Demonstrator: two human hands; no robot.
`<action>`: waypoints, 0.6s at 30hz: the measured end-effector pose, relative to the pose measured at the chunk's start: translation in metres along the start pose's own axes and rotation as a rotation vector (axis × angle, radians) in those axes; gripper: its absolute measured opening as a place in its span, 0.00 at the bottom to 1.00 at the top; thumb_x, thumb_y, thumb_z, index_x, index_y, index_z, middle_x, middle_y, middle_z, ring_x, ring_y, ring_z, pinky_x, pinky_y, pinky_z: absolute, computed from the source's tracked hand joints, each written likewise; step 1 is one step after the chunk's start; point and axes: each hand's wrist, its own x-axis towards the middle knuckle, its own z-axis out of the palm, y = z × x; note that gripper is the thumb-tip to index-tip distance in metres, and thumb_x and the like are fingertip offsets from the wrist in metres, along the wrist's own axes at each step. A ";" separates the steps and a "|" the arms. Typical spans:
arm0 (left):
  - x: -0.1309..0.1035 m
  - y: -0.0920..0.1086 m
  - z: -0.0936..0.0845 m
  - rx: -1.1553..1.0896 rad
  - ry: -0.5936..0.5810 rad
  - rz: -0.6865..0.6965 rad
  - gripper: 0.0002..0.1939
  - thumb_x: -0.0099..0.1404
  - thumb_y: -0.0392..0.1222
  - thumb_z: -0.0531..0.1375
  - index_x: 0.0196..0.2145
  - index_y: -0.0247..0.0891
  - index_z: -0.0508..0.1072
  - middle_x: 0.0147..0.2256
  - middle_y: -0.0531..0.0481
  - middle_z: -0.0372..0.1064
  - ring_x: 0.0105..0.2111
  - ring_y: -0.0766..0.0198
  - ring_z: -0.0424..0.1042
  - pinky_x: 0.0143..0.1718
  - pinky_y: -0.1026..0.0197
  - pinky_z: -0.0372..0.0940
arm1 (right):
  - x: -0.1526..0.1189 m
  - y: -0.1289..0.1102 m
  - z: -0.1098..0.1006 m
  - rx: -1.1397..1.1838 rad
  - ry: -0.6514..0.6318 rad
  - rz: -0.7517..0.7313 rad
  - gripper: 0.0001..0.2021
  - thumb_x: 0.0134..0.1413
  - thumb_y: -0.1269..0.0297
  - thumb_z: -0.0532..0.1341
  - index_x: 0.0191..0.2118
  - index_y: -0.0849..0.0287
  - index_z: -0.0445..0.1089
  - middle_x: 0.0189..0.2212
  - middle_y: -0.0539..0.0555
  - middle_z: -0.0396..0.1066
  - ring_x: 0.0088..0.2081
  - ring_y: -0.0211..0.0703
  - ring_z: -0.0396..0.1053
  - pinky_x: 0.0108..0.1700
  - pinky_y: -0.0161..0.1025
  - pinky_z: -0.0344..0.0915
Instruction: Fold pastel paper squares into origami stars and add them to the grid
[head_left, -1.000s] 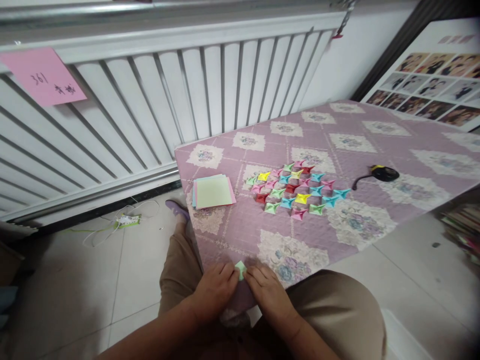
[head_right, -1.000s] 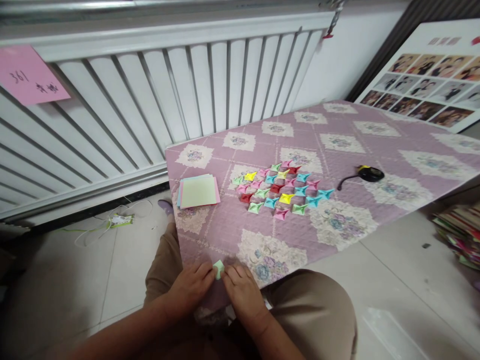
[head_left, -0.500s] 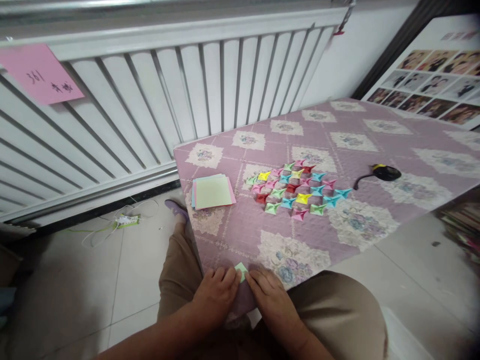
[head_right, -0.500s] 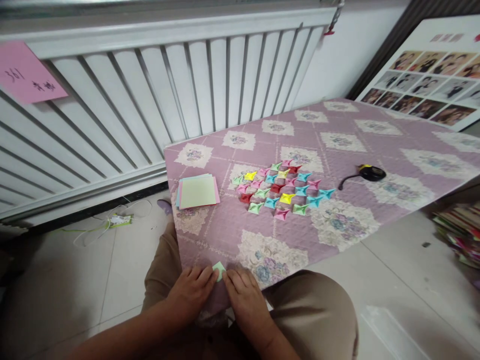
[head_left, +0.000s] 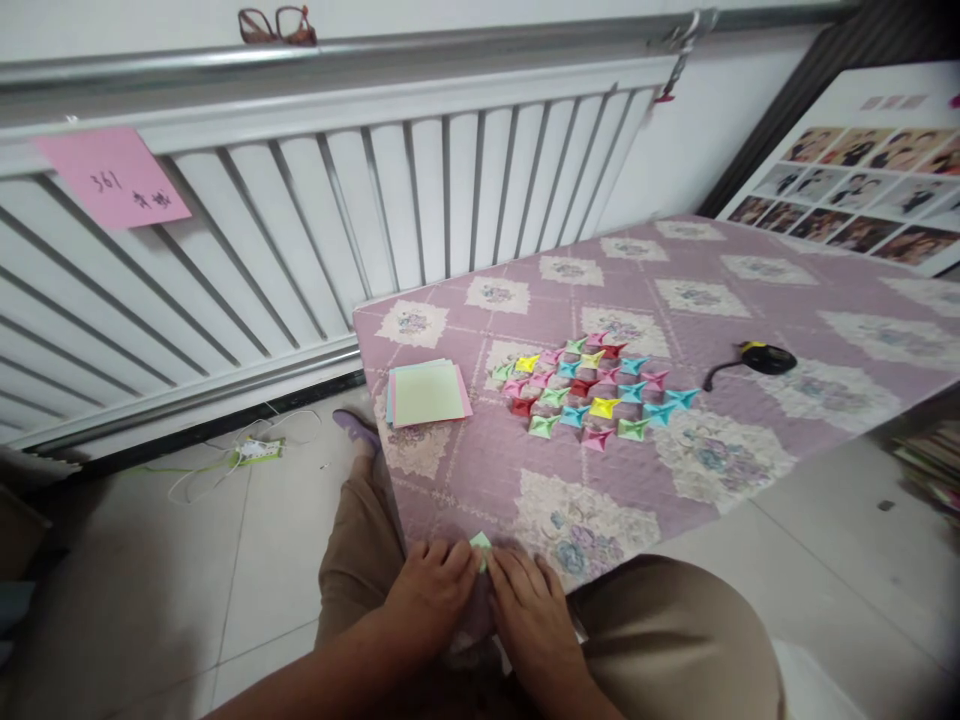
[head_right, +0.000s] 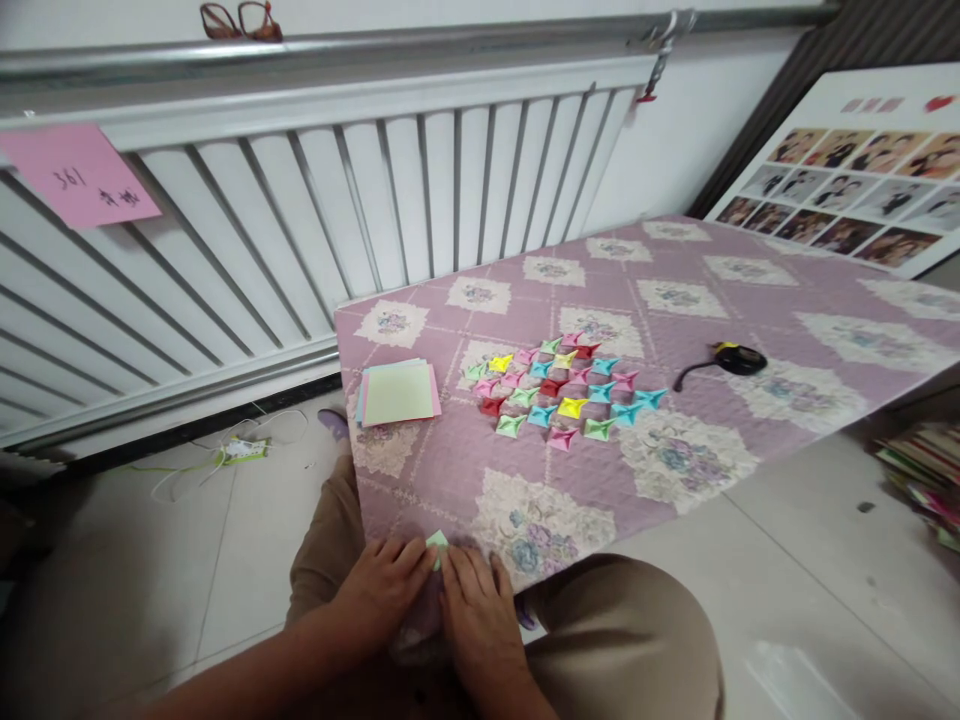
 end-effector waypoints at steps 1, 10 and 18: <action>-0.001 0.000 0.000 -0.002 0.005 0.000 0.24 0.69 0.43 0.49 0.61 0.37 0.55 0.51 0.40 0.62 0.44 0.53 0.64 0.41 0.53 0.59 | -0.001 -0.004 0.002 0.002 0.000 0.002 0.15 0.59 0.66 0.54 0.51 0.55 0.67 0.46 0.56 0.72 0.48 0.48 0.65 0.55 0.50 0.50; -0.012 0.003 0.010 -0.064 0.059 -0.118 0.24 0.69 0.45 0.50 0.61 0.38 0.56 0.56 0.41 0.59 0.51 0.51 0.60 0.48 0.50 0.57 | -0.009 -0.013 0.004 0.022 -0.029 0.052 0.18 0.57 0.55 0.58 0.52 0.53 0.66 0.48 0.56 0.71 0.51 0.53 0.63 0.57 0.57 0.44; -0.005 0.004 0.006 -0.108 0.082 -0.186 0.20 0.68 0.41 0.51 0.57 0.41 0.61 0.52 0.42 0.63 0.47 0.53 0.63 0.45 0.52 0.59 | 0.008 -0.007 -0.010 0.030 -0.052 0.067 0.12 0.59 0.67 0.55 0.46 0.50 0.68 0.43 0.52 0.73 0.46 0.50 0.66 0.53 0.56 0.50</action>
